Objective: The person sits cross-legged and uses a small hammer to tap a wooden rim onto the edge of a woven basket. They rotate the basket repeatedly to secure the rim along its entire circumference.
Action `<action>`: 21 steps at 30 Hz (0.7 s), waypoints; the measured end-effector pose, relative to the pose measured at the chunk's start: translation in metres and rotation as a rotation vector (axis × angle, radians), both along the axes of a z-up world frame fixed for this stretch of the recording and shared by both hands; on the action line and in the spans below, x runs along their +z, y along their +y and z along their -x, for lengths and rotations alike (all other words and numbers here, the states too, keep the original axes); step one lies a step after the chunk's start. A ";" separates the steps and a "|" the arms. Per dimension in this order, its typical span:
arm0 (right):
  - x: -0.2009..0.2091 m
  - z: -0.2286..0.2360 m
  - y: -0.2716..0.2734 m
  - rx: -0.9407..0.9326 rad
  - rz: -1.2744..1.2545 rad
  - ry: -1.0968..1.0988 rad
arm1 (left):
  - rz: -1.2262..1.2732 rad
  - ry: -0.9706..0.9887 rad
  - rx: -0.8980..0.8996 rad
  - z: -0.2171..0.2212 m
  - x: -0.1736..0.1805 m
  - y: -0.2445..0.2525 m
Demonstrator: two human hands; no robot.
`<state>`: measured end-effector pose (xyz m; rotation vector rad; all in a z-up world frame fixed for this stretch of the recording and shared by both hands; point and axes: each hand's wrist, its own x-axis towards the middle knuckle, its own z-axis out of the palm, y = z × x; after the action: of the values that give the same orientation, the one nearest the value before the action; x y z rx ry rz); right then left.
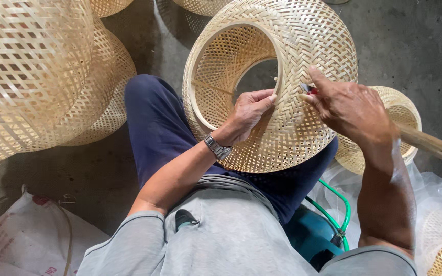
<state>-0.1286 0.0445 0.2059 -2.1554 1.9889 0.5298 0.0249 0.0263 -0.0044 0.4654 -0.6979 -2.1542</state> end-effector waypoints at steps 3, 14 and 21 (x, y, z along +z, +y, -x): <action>0.000 0.000 -0.003 0.024 0.028 -0.039 | -0.006 0.003 -0.012 0.000 -0.001 0.000; -0.002 -0.011 -0.005 -0.059 0.017 -0.005 | 0.006 -0.023 -0.004 0.001 -0.002 0.000; -0.011 -0.008 0.007 0.105 0.109 0.120 | 0.018 -0.021 0.009 0.001 -0.002 -0.001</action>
<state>-0.1207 0.0514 0.1950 -2.3561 2.0182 0.5926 0.0238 0.0257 -0.0061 0.4813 -0.7255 -2.1357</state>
